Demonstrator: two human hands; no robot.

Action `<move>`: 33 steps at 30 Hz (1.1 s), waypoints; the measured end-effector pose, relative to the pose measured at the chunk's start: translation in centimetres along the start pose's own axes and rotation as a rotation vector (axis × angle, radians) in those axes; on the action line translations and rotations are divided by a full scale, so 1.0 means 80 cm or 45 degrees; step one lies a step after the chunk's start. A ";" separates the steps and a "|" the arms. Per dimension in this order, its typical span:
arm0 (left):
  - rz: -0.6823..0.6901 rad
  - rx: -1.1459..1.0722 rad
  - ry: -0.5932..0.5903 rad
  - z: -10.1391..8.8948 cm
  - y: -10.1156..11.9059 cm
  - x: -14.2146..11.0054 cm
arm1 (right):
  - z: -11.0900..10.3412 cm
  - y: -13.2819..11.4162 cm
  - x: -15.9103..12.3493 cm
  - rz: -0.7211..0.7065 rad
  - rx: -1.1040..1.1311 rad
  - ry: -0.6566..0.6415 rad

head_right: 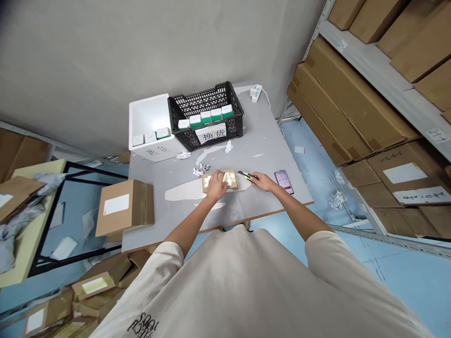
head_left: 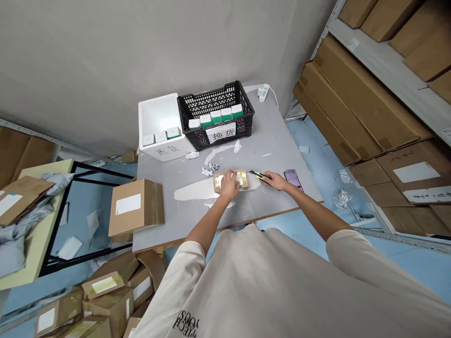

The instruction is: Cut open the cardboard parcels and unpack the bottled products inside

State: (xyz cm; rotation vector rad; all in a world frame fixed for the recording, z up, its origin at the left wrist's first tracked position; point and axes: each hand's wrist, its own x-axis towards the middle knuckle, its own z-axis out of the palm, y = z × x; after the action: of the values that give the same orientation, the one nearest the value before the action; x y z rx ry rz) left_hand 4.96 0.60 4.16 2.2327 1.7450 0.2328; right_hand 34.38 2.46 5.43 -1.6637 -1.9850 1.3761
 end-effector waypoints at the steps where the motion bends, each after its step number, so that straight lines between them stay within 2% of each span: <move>1: -0.005 0.012 0.012 -0.002 -0.001 0.005 | 0.001 -0.001 -0.001 -0.029 -0.046 0.011; 7: 0.003 0.079 -0.046 -0.001 -0.016 0.028 | 0.010 -0.005 -0.002 -0.232 -0.454 0.044; 13: 0.070 0.094 -0.084 0.001 -0.019 0.028 | 0.018 -0.010 0.000 -0.249 -0.747 0.058; 17: 0.038 0.087 -0.108 0.002 -0.017 0.029 | 0.020 -0.015 0.003 -0.237 -0.771 0.063; 22: 0.067 0.098 -0.063 0.017 -0.020 0.021 | 0.029 -0.014 0.006 -0.213 -0.743 0.084; 28: 0.061 0.094 -0.022 0.028 -0.023 0.014 | 0.054 -0.004 0.006 -0.193 -0.656 0.197; 33: 0.042 0.112 -0.025 0.027 -0.023 0.015 | 0.053 0.007 0.004 -0.189 -0.661 0.207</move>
State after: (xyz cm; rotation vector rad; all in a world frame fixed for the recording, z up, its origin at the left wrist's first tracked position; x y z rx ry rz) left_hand 4.24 1.88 1.50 2.3190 1.7412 0.1436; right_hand 31.82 0.54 2.58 -1.7019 -2.4425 0.6813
